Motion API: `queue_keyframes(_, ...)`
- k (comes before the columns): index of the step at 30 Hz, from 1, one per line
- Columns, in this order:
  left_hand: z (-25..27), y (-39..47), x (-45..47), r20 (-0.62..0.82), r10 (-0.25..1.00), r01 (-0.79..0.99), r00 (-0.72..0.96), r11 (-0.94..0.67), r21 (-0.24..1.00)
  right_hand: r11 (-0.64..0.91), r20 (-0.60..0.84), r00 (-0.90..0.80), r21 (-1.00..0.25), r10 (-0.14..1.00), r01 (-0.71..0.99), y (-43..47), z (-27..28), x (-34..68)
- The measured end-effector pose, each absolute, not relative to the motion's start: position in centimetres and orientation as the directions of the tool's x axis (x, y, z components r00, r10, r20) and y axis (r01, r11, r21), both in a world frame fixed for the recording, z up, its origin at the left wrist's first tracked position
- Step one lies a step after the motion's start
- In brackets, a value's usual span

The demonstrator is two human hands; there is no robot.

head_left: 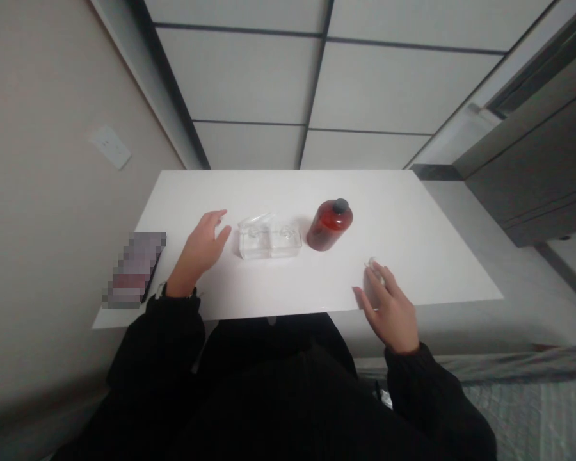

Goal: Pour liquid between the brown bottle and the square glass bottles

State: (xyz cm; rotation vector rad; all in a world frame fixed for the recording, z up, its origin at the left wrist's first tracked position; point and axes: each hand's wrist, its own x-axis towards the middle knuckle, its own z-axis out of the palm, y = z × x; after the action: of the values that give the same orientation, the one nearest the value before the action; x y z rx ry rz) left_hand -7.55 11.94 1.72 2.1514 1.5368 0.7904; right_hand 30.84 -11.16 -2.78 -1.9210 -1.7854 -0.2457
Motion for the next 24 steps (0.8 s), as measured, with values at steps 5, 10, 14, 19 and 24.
queue_keyframes(5, -0.6, 2.8, -10.1, 0.023, 0.942, 0.886, 0.336, -0.324, 0.331, 0.270, 0.429, -0.114, -0.323, 0.896, 0.907, -10.3, -2.3, 25.0)
queue_keyframes(10, -1.7, -3.9, -10.5, 0.090, 0.923, 0.905, 0.375, -0.386, 0.178, 0.469, 0.339, -0.347, -0.409, 0.875, 0.783, -7.2, -1.9, 18.4)
queue_keyframes(14, -1.8, -5.2, -11.4, 0.105, 0.916, 0.891, 0.386, -0.400, 0.216, 0.610, 0.260, -0.555, -0.412, 0.790, 0.676, -4.2, -1.3, 12.6)
queue_keyframes(19, -2.2, -5.2, -13.0, 0.193, 0.942, 0.861, 0.275, -0.331, 0.387, 0.693, 0.233, -0.672, -0.439, 0.703, 0.572, -2.8, -0.8, 8.2)
queue_keyframes(24, -1.5, -4.9, -12.7, 0.305, 0.942, 0.849, 0.142, -0.274, 0.451, 0.711, 0.270, -0.670, -0.420, 0.691, 0.564, -5.4, -1.8, 11.0)
